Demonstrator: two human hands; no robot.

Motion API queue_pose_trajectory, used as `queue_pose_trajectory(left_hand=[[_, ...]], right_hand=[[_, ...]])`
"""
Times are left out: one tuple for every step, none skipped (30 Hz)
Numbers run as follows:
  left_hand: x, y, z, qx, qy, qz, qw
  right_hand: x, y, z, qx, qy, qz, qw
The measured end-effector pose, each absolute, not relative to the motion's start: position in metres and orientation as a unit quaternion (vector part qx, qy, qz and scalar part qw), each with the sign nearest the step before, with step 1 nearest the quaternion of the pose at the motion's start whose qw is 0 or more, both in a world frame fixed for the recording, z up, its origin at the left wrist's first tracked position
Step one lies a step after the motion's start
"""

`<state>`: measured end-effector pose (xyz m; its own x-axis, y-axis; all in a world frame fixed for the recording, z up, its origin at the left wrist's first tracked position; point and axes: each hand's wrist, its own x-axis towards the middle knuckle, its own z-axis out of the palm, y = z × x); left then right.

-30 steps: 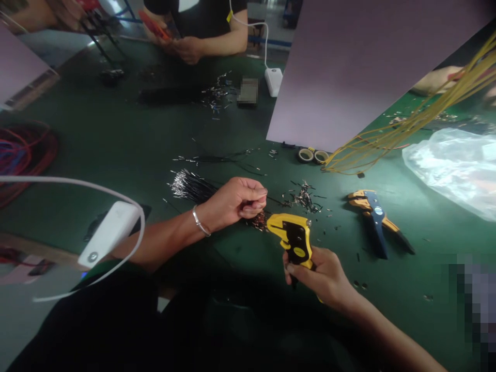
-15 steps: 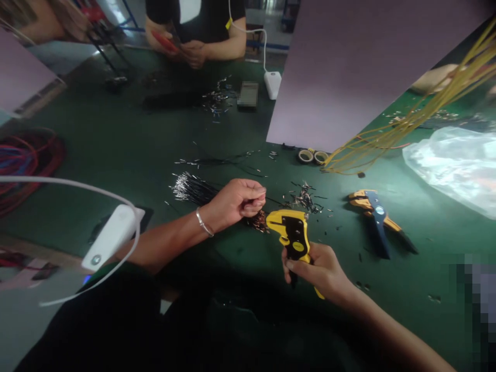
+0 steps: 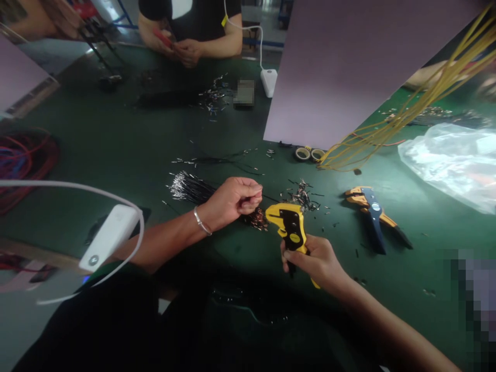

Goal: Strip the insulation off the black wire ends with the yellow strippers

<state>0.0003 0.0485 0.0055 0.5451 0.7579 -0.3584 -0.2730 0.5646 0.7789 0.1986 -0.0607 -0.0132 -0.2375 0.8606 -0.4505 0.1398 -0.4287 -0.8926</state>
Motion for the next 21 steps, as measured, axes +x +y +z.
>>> queue_pose_trajectory(left_hand=[[0.000,0.051,0.004,0.337,0.353,0.316,0.814],[0.000,0.053,0.003,0.332,0.352,0.314,0.817],[0.000,0.053,0.003,0.329,0.352,0.312,0.819],[0.000,0.051,0.004,0.329,0.355,0.310,0.818],[0.001,0.048,0.005,0.331,0.358,0.309,0.817],[0.002,0.043,0.007,0.335,0.362,0.309,0.813],[0.003,0.038,0.009,0.344,0.362,0.310,0.809],[0.004,0.033,0.012,0.357,0.361,0.312,0.803],[0.005,0.029,0.014,0.364,0.365,0.315,0.797],[0.005,0.027,0.015,0.371,0.368,0.316,0.792],[0.005,0.027,0.016,0.378,0.371,0.318,0.786],[0.005,0.029,0.016,0.383,0.375,0.324,0.780],[0.004,0.032,0.016,0.381,0.375,0.331,0.778],[0.003,0.037,0.014,0.364,0.371,0.335,0.786],[0.002,0.042,0.012,0.345,0.366,0.322,0.802],[0.001,0.047,0.010,0.326,0.364,0.319,0.812],[0.000,0.051,0.008,0.318,0.359,0.314,0.820],[0.000,0.054,0.005,0.309,0.354,0.310,0.826],[-0.001,0.056,0.004,0.302,0.350,0.308,0.832],[-0.001,0.056,0.002,0.294,0.346,0.304,0.837],[-0.001,0.056,0.001,0.286,0.341,0.301,0.843]], right_hand=[[0.199,-0.062,-0.012,-0.546,-0.455,0.647,0.277],[0.199,-0.062,-0.012,-0.544,-0.455,0.649,0.275],[0.199,-0.062,-0.012,-0.546,-0.453,0.649,0.277],[0.199,-0.061,-0.013,-0.549,-0.450,0.646,0.280],[0.199,-0.059,-0.014,-0.554,-0.447,0.642,0.284],[0.199,-0.057,-0.015,-0.559,-0.445,0.638,0.287],[0.199,-0.055,-0.016,-0.562,-0.444,0.635,0.288],[0.200,-0.054,-0.017,-0.563,-0.445,0.634,0.289],[0.200,-0.053,-0.018,-0.563,-0.445,0.634,0.289],[0.200,-0.053,-0.019,-0.562,-0.445,0.634,0.290],[0.200,-0.053,-0.019,-0.559,-0.444,0.636,0.291],[0.201,-0.054,-0.019,-0.555,-0.443,0.641,0.292],[0.201,-0.055,-0.019,-0.549,-0.441,0.646,0.294],[0.202,-0.057,-0.018,-0.541,-0.439,0.654,0.295],[0.202,-0.058,-0.018,-0.531,-0.436,0.663,0.296],[0.203,-0.059,-0.019,-0.519,-0.434,0.674,0.297],[0.203,-0.061,-0.020,-0.506,-0.433,0.683,0.299],[0.203,-0.062,-0.021,-0.492,-0.433,0.692,0.303],[0.204,-0.062,-0.022,-0.478,-0.432,0.700,0.308],[0.204,-0.063,-0.024,-0.466,-0.429,0.707,0.314],[0.204,-0.063,-0.025,-0.455,-0.426,0.713,0.320]])
